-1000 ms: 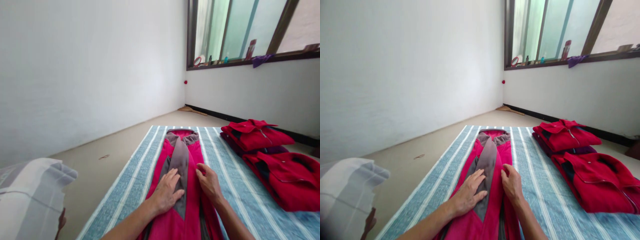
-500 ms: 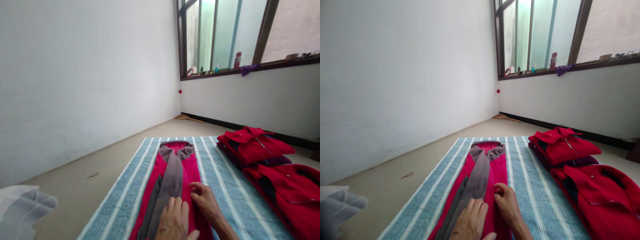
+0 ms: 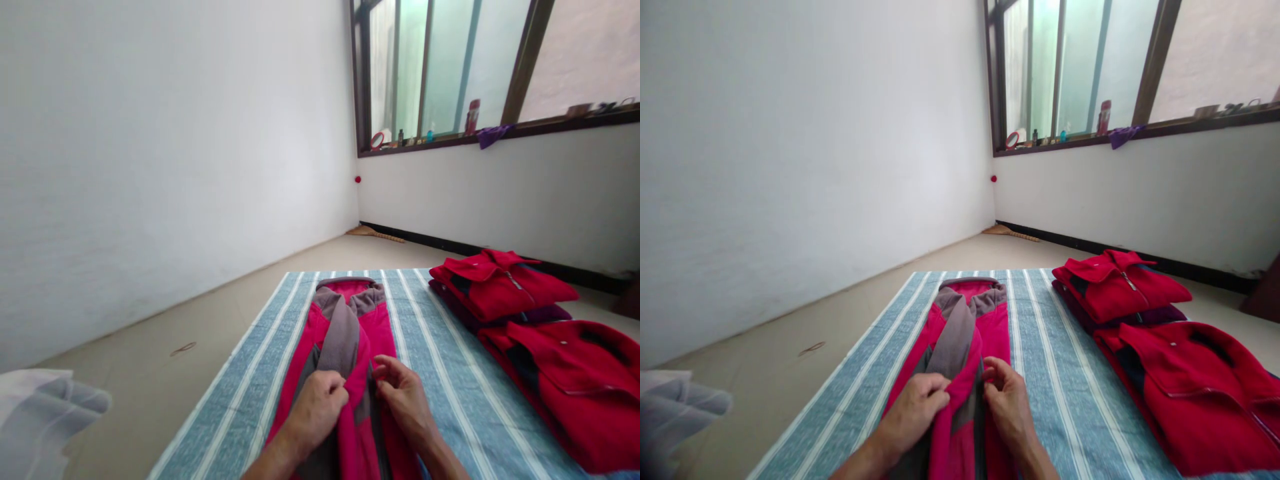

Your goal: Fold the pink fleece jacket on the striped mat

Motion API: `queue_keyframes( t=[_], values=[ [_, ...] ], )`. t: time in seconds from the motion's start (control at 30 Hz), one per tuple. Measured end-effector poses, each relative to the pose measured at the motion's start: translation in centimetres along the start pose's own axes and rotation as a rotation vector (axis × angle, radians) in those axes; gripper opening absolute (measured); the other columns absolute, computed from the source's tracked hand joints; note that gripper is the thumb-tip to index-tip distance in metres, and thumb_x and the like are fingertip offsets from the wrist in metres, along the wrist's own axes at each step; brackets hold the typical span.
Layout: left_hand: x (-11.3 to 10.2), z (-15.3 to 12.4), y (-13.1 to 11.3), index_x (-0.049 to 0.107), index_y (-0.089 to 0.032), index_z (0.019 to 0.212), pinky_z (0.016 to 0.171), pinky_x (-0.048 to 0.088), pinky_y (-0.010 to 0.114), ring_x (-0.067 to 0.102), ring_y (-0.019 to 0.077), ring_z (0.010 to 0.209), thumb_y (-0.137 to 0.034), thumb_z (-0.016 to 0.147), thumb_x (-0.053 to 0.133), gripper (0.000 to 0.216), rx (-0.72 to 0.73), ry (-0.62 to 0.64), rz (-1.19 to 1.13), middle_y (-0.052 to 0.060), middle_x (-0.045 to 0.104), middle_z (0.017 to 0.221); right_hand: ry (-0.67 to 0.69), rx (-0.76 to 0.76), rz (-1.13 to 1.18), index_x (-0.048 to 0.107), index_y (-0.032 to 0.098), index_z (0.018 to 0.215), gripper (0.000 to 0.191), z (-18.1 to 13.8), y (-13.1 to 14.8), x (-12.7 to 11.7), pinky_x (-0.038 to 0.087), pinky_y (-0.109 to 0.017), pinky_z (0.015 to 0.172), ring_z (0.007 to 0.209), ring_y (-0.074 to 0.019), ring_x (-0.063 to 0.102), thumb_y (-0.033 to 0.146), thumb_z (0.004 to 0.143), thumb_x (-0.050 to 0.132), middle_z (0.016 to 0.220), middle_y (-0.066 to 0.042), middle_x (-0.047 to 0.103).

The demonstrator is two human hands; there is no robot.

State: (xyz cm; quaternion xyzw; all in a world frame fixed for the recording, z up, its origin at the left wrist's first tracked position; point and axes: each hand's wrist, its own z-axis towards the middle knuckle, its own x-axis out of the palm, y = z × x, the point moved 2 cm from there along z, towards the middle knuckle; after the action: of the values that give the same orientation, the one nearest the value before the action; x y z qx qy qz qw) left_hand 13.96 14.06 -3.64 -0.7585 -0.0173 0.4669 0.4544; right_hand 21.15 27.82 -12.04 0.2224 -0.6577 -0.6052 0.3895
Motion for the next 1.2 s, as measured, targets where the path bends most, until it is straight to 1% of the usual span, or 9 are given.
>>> queue_keyframes(
  t=[0.13,0.3,0.43,0.6,0.77,0.83,1.03,1.1,1.2],
  values=[
    [-2.1,-0.2,1.9,0.053,-0.018,0.057,0.055,0.039,0.025,0.051,0.0148,0.053,-0.03,0.063,0.058,0.014,-0.148,0.004,-0.745,-0.003,0.054,0.053,-0.007,-0.096,-0.182,0.063,0.017,0.104,0.039,-0.2,0.0,0.4,0.048,-0.027,0.057,0.063,-0.0162,0.06,0.026,0.067,0.061,0.077,-0.002,0.066],
    [-3.2,-0.6,1.5,0.061,-0.016,0.063,0.06,0.045,0.026,0.057,0.0157,0.056,-0.027,0.059,0.067,0.013,-0.151,0.02,-0.981,-0.002,0.061,0.056,-0.065,-0.173,-0.566,0.058,0.017,0.117,0.054,0.2,0.6,1.7,0.05,-0.031,0.065,0.068,-0.0192,0.061,0.033,0.067,0.066,0.09,-0.005,0.067],
    [-4.5,-0.4,0.8,0.066,-0.016,0.071,0.063,0.046,0.026,0.06,0.0168,0.059,-0.029,0.062,0.069,0.016,-0.093,-0.03,-0.924,-0.001,0.066,0.063,-0.002,-0.25,-0.721,0.054,0.021,0.121,0.053,1.1,1.7,3.8,0.049,-0.034,0.079,0.092,-0.0249,0.063,0.032,0.07,0.063,0.103,-0.007,0.066],
    [-4.6,-0.4,-0.3,0.065,-0.015,0.068,0.074,0.047,0.029,0.062,0.0194,0.075,-0.031,0.068,0.063,0.016,0.014,-0.014,-0.757,0.004,0.07,0.085,-0.048,-0.36,-0.785,0.05,0.018,0.125,0.053,1.9,2.4,5.3,0.045,-0.034,0.084,0.098,-0.0264,0.06,0.024,0.072,0.057,0.101,-0.01,0.065],
    [-3.1,-0.7,-1.6,0.061,-0.016,0.06,0.082,0.044,0.028,0.06,0.0224,0.09,-0.031,0.069,0.056,0.018,0.111,0.02,-0.472,0.005,0.069,0.097,-0.046,-0.349,-0.638,0.06,0.021,0.081,0.011,2.1,1.6,4.2,0.039,-0.025,0.062,0.069,-0.0164,0.055,0.028,0.077,0.053,0.076,-0.002,0.062],
    [-2.7,-0.7,-1.6,0.059,-0.018,0.059,0.081,0.044,0.027,0.06,0.0221,0.091,-0.033,0.071,0.054,0.02,0.126,0.017,-0.377,0.005,0.069,0.095,-0.021,-0.307,-0.55,0.054,0.021,0.069,0.013,2.1,1.2,3.5,0.035,-0.024,0.056,0.061,-0.0136,0.048,0.031,0.077,0.052,0.067,0.001,0.056],
    [-3.0,-1.9,1.5,0.057,-0.019,0.074,0.071,0.043,0.028,0.059,0.0208,0.078,-0.039,0.075,0.051,0.02,0.016,-0.299,-0.025,0.005,0.064,0.08,0.053,-0.259,-0.418,0.055,0.02,0.07,0.02,2.1,0.4,2.8,0.035,-0.025,0.058,0.066,-0.0158,0.049,0.035,0.082,0.049,0.071,0.0,0.057],
    [-3.0,-2.9,3.0,0.054,-0.02,0.074,0.067,0.042,0.028,0.058,0.0194,0.07,-0.039,0.075,0.051,0.02,-0.061,-0.291,0.048,0.003,0.062,0.072,0.059,-0.271,-0.436,0.056,0.02,0.07,0.02,2.1,0.4,2.8,0.035,-0.026,0.059,0.067,-0.0167,0.05,0.035,0.082,0.049,0.071,-0.001,0.058],
    [-2.6,-4.5,4.9,0.053,-0.02,0.076,0.059,0.039,0.026,0.056,0.0169,0.061,-0.039,0.076,0.051,0.019,-0.15,-0.133,0.056,-0.001,0.058,0.062,0.143,-0.3,-0.454,0.06,0.019,0.074,0.016,2.3,1.1,2.5,0.037,-0.026,0.061,0.07,-0.0177,0.053,0.031,0.079,0.051,0.074,-0.001,0.061]
  ],
)
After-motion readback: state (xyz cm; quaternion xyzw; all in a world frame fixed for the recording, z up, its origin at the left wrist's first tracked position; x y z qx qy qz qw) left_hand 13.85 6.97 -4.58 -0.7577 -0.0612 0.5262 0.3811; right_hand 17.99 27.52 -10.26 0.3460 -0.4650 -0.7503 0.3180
